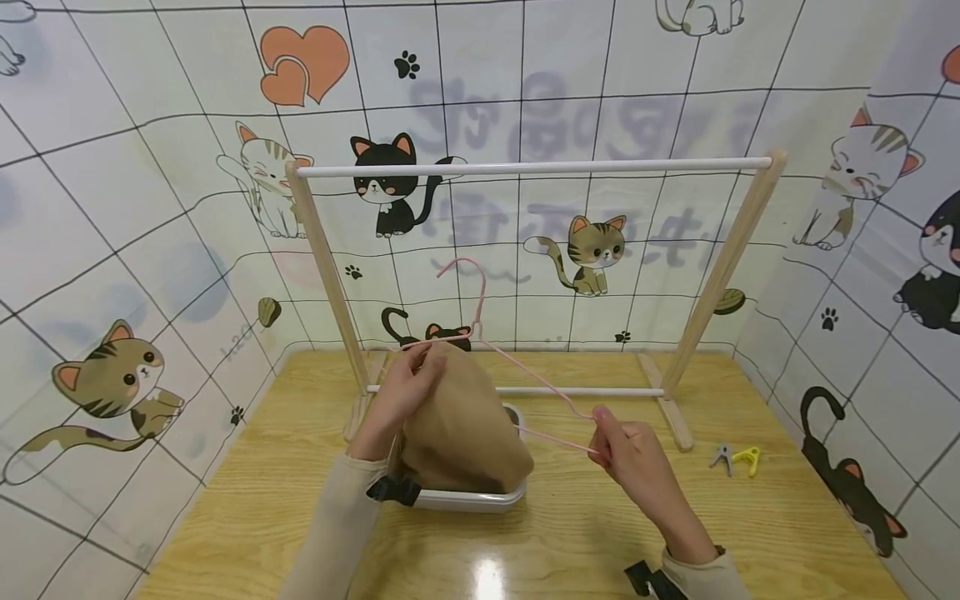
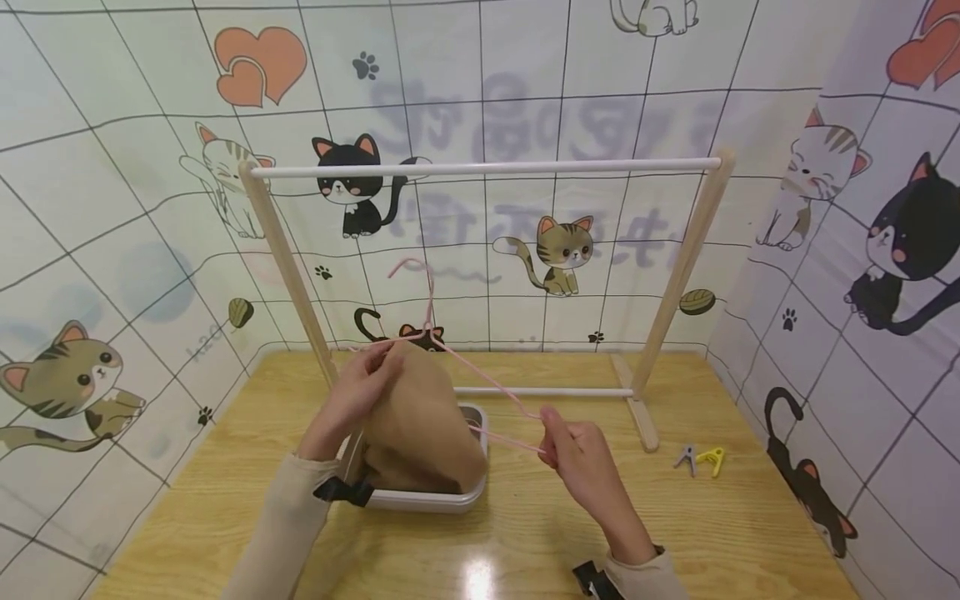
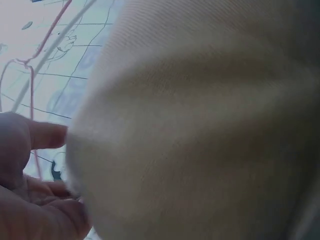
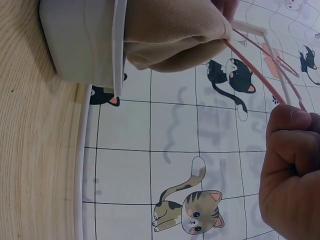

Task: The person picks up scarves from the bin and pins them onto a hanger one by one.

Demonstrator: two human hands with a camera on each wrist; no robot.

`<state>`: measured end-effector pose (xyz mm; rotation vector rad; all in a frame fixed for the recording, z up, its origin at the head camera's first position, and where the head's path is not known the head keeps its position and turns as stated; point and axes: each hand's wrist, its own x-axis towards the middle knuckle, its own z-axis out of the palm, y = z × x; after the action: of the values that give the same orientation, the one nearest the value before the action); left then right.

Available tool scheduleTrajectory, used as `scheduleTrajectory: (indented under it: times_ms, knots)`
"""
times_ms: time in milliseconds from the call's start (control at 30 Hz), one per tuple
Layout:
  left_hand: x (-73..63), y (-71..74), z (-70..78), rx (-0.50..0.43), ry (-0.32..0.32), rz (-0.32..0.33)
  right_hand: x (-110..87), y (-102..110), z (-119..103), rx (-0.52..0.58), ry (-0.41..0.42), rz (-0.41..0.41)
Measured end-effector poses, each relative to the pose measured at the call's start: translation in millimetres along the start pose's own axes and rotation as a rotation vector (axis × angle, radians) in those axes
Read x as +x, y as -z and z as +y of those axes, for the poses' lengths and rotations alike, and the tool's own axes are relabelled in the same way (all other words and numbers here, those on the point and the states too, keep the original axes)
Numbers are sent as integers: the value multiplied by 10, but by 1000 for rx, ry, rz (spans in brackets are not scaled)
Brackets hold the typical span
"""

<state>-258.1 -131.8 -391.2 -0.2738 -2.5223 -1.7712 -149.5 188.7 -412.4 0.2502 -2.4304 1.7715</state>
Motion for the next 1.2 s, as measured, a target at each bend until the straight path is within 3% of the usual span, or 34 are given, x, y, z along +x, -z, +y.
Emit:
scheduleTrajectory:
  times_ms: [100,267,533,633,800,900,1033,1200]
  knots:
    - [-88,31,3,75,-55,49,5,9,5,-9,-10,17]
    - [-229,20,6,125,-133,139,-2,10,-15,-12,-13,42]
    - [-445,-94,-8,176,-182,242,-11,-21,-53,-13,5,70]
    - [-456,-136,-44,110,-122,222,-12,-36,-65,-20,12,89]
    - [-386,-158,-160,-94,83,111,-8,-61,-88,-36,33,106]
    - [-350,-147,-209,-136,135,87,-10,-71,-96,-43,32,115]
    - [-326,-149,-212,-125,93,112,-21,-67,-97,-51,19,110]
    - [-311,-137,-132,11,-130,272,-27,-53,-104,-69,1,96]
